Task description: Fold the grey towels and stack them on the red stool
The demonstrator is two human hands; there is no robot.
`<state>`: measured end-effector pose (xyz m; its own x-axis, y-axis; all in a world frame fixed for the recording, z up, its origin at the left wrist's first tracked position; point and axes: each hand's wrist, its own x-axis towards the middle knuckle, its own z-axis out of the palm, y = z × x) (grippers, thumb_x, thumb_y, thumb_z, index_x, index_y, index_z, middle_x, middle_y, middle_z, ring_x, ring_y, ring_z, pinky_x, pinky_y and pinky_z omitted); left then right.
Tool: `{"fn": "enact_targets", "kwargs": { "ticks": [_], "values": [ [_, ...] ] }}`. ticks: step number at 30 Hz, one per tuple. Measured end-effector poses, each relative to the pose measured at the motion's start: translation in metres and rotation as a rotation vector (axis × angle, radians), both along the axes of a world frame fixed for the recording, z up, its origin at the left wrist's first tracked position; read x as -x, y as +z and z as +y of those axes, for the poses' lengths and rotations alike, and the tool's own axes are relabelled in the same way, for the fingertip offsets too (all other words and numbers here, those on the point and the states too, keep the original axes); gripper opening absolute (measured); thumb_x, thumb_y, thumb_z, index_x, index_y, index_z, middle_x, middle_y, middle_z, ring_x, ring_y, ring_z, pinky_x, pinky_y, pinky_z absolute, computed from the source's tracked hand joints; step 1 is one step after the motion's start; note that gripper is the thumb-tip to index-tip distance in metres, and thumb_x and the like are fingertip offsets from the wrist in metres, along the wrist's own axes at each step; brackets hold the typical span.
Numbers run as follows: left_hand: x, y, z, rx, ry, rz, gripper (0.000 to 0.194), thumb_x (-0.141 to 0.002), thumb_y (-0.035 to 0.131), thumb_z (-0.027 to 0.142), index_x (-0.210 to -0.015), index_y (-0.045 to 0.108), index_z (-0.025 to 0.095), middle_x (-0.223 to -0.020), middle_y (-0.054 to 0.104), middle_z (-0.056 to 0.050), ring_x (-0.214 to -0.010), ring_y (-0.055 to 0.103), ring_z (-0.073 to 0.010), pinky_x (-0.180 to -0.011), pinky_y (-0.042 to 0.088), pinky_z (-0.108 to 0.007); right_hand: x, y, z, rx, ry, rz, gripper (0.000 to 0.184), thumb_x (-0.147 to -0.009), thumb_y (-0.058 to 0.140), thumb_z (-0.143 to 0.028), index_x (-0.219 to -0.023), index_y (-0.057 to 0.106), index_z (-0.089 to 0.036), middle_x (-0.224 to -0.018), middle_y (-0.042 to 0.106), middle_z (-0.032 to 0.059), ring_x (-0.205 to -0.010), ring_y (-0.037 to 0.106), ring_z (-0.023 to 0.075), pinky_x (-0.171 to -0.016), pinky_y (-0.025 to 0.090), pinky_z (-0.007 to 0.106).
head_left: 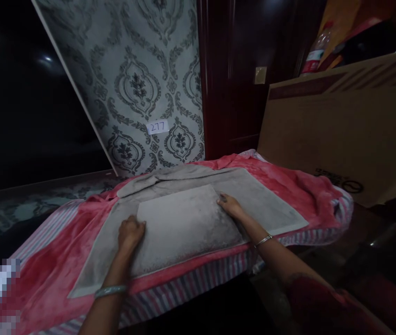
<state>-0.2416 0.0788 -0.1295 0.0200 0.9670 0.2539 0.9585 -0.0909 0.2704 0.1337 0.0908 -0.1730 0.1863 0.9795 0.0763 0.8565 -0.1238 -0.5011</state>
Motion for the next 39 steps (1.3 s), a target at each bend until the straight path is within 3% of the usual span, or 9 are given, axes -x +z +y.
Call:
{"fn": "enact_targets", "kwargs": {
  "ticks": [4, 6, 10, 13, 17, 25, 28, 35, 39],
  "values": [
    [-0.067, 0.008, -0.006, 0.038, -0.061, 0.103, 0.063, -0.095, 0.039, 0.037, -0.148, 0.04, 0.004, -0.153, 0.045, -0.021, -0.143, 0.04, -0.0302, -0.115, 0.035, -0.043, -0.001, 0.005, 0.001, 0.046, 0.034, 0.026, 0.051, -0.095, 0.046, -0.034, -0.141, 0.058, -0.015, -0.135, 0.063, 0.0115, -0.123, 0.061, 0.0242, -0.1, 0.048, 0.031],
    [-0.114, 0.004, -0.017, 0.078, -0.23, 0.198, 0.065, -0.096, 0.04, 0.039, -0.152, 0.036, 0.007, -0.16, 0.035, -0.019, -0.15, 0.028, -0.0316, -0.12, 0.027, -0.049, -0.003, 0.005, -0.005, 0.059, 0.06, 0.041, 0.05, -0.096, 0.046, -0.034, -0.14, 0.058, -0.015, -0.137, 0.062, 0.0096, -0.123, 0.061, 0.0228, -0.1, 0.047, 0.029],
    [-0.185, -0.023, -0.045, 0.084, -0.447, 0.259, 0.07, -0.096, 0.04, 0.055, -0.156, 0.033, 0.021, -0.165, 0.026, -0.014, -0.153, 0.018, -0.0353, -0.121, 0.018, -0.06, -0.002, -0.001, -0.025, 0.081, 0.071, 0.039, 0.056, -0.096, 0.047, -0.037, -0.148, 0.049, -0.016, -0.14, 0.06, 0.0097, -0.124, 0.06, 0.0237, -0.1, 0.047, 0.029],
    [-0.2, -0.042, -0.055, 0.102, -0.499, 0.28, 0.071, -0.095, 0.039, 0.06, -0.158, 0.031, 0.027, -0.166, 0.022, -0.013, -0.154, 0.011, -0.0391, -0.119, 0.012, -0.067, 0.006, -0.002, -0.04, 0.104, 0.002, -0.018, 0.06, -0.099, 0.042, -0.042, -0.152, 0.042, -0.015, -0.134, 0.063, 0.0141, -0.12, 0.062, 0.0272, -0.099, 0.047, 0.034],
    [-0.196, -0.049, -0.054, 0.107, -0.504, 0.292, 0.073, -0.095, 0.037, 0.062, -0.159, 0.028, 0.028, -0.167, 0.02, -0.013, -0.153, 0.01, -0.0403, -0.118, 0.011, -0.069, 0.015, 0.004, -0.053, 0.128, -0.033, -0.058, 0.06, -0.1, 0.037, -0.04, -0.156, 0.035, -0.017, -0.127, 0.067, 0.0151, -0.116, 0.064, 0.0291, -0.095, 0.048, 0.036],
    [-0.189, -0.037, -0.06, 0.14, -0.469, 0.282, 0.073, -0.094, 0.035, 0.066, -0.157, 0.033, 0.03, -0.167, 0.02, -0.012, -0.154, 0.012, -0.0381, -0.12, 0.014, -0.065, 0.022, 0.0, -0.062, 0.115, -0.063, -0.099, 0.059, -0.101, 0.033, -0.036, -0.157, 0.03, -0.019, -0.119, 0.07, 0.0152, -0.107, 0.068, 0.0301, -0.089, 0.05, 0.038],
    [-0.155, -0.031, -0.063, 0.208, -0.37, 0.296, 0.074, -0.093, 0.034, 0.069, -0.157, 0.031, 0.031, -0.167, 0.018, -0.012, -0.154, 0.01, -0.0396, -0.119, 0.014, -0.066, 0.022, -0.004, -0.063, 0.108, -0.054, -0.085, 0.058, -0.101, 0.032, -0.036, -0.157, 0.03, -0.02, -0.121, 0.07, 0.0151, -0.108, 0.068, 0.0312, -0.089, 0.049, 0.039],
    [-0.035, -0.029, -0.077, 0.233, -0.031, 0.328, 0.07, -0.099, 0.028, 0.057, -0.158, 0.029, 0.019, -0.166, 0.017, -0.016, -0.153, 0.014, -0.0387, -0.118, 0.021, -0.064, 0.019, -0.024, -0.059, 0.03, -0.063, -0.062, 0.059, -0.101, 0.033, -0.037, -0.155, 0.035, -0.015, -0.119, 0.07, 0.0176, -0.104, 0.069, 0.0313, -0.089, 0.049, 0.039],
    [-0.011, -0.014, -0.067, 0.302, 0.1, 0.331, 0.066, -0.1, 0.03, 0.049, -0.156, 0.034, 0.014, -0.165, 0.023, -0.016, -0.152, 0.02, -0.0382, -0.118, 0.023, -0.065, 0.009, -0.017, -0.052, 0.008, -0.005, -0.059, 0.059, -0.098, 0.041, -0.032, -0.153, 0.038, -0.013, -0.121, 0.069, 0.0165, -0.107, 0.067, 0.0274, -0.089, 0.049, 0.034]
  ]
}}
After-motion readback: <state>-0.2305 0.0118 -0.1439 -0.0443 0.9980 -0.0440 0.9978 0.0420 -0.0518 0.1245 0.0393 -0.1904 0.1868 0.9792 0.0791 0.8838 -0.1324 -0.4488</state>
